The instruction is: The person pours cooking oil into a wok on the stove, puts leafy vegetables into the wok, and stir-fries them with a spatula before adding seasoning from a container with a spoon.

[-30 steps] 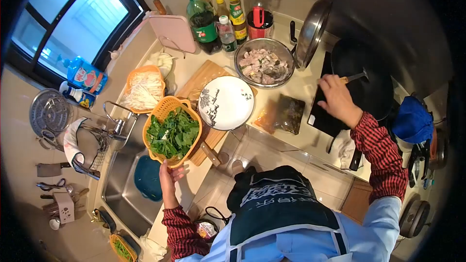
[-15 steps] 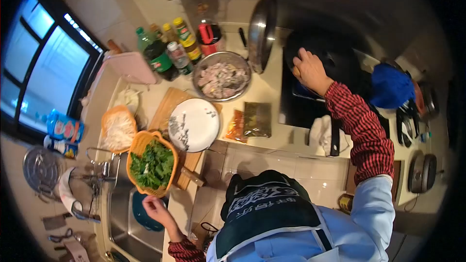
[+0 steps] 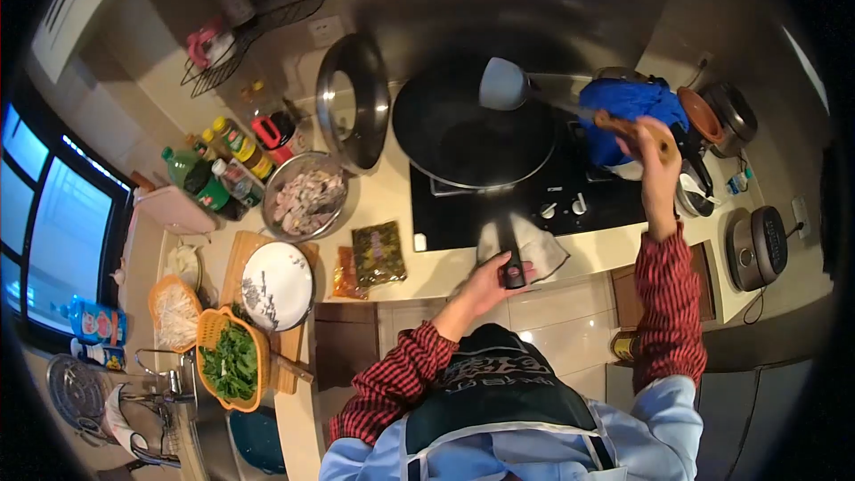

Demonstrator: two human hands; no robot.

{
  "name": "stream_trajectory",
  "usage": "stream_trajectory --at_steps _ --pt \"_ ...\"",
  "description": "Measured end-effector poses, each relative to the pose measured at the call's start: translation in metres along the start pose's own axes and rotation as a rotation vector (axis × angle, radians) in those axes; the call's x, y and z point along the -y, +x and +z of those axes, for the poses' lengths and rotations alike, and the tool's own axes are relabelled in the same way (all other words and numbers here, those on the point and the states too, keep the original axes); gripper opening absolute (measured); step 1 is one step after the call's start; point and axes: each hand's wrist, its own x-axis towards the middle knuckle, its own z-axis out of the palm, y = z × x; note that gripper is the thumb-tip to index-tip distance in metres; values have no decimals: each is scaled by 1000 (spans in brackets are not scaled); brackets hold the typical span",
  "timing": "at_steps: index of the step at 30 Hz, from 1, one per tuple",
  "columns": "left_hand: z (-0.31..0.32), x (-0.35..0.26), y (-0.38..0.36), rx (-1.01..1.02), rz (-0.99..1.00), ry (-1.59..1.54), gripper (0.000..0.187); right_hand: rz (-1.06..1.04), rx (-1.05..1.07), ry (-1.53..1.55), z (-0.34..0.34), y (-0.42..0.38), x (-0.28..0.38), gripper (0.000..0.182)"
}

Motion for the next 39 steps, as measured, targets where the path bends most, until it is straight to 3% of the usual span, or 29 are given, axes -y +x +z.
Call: stream_trajectory --at_steps 2,4,5,8,11,20,28,39 --pt "19 7 20 -56 125 2 30 103 -174 164 -42 -18 0 23" --pt "22 13 35 -117 130 -115 15 157 -292 294 -80 -40 -8 26" --pt "31 14 35 -185 181 9 12 186 -354 361 -103 -52 -20 29" --pt "61 10 23 -283 289 227 17 210 -476 439 -145 -81 -24 30" --pt "75 5 7 -343 274 277 14 219 -592 359 -170 -97 -20 31" --pt "58 28 -23 -490 288 484 13 156 -544 322 -210 -103 -23 30" --pt "29 13 -36 -352 301 435 12 196 -570 354 -215 -95 -19 31" --pt "68 -9 -24 -325 241 343 12 188 -598 375 -235 -103 -23 30"
